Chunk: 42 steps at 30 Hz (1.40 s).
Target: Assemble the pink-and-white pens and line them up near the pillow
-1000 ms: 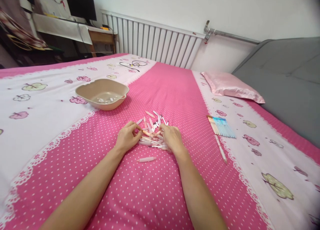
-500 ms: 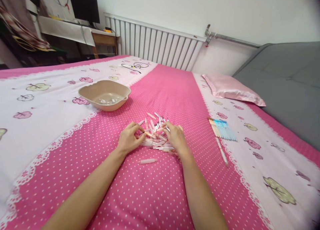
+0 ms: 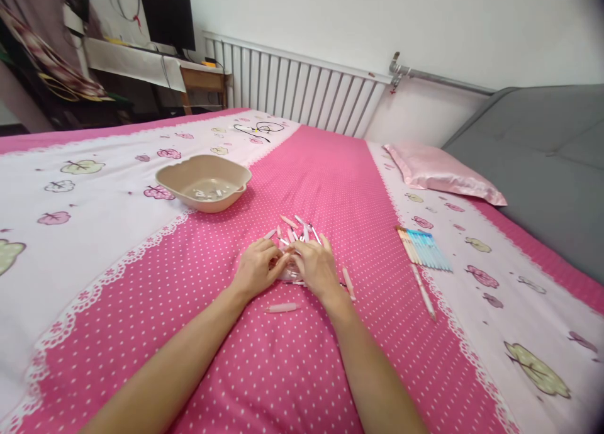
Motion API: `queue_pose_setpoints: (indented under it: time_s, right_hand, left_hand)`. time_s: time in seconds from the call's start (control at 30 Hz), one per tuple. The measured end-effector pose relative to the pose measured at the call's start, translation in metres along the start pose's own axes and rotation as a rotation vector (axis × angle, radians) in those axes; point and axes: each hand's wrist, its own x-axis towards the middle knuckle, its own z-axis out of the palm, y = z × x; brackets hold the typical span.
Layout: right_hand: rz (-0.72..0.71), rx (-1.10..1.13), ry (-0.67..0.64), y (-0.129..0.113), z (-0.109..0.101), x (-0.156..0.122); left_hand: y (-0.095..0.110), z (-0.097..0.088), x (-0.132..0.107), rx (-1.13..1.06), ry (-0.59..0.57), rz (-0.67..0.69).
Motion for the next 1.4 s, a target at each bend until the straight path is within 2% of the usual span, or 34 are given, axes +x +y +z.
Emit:
queue_pose_setpoints:
  time_s: [0.23, 0.43, 0.6, 0.67, 0.87, 0.97, 1.13, 1.23, 1.4]
  right_hand:
    - [-0.041, 0.045, 0.034, -0.005, -0.008, -0.001]
    - [-0.051, 0.173, 0.108, -0.003, -0.013, -0.001]
    - [0.052, 0.3, 0.277, 0.013, -0.019, 0.001]
    - [0.098, 0.332, 0.308, 0.02, -0.019, 0.001]
    - [0.148, 0.364, 0.23, 0.025, -0.012, 0.003]
    - [0.149, 0.392, 0.249, 0.027, -0.013, 0.002]
    - [0.285, 0.751, 0.35, 0.036, -0.026, 0.0]
    - [0.314, 0.965, 0.387, 0.04, -0.036, -0.002]
    - [0.282, 1.032, 0.406, 0.035, -0.045, -0.002]
  left_hand:
    - [-0.003, 0.004, -0.001, -0.061, 0.058, -0.006]
    - [-0.008, 0.001, 0.0, -0.006, 0.089, -0.097]
    - [-0.015, 0.001, -0.001, 0.046, 0.14, -0.179]
    - [-0.016, 0.001, -0.002, 0.04, 0.143, -0.197]
    - [-0.019, 0.003, -0.003, 0.042, 0.157, -0.204]
    - [-0.022, 0.003, -0.003, 0.048, 0.172, -0.208]
    - [-0.024, 0.002, -0.004, 0.067, 0.225, -0.252]
    - [-0.024, 0.001, -0.004, 0.093, 0.264, -0.29]
    - [-0.022, 0.0, -0.003, 0.107, 0.264, -0.32]
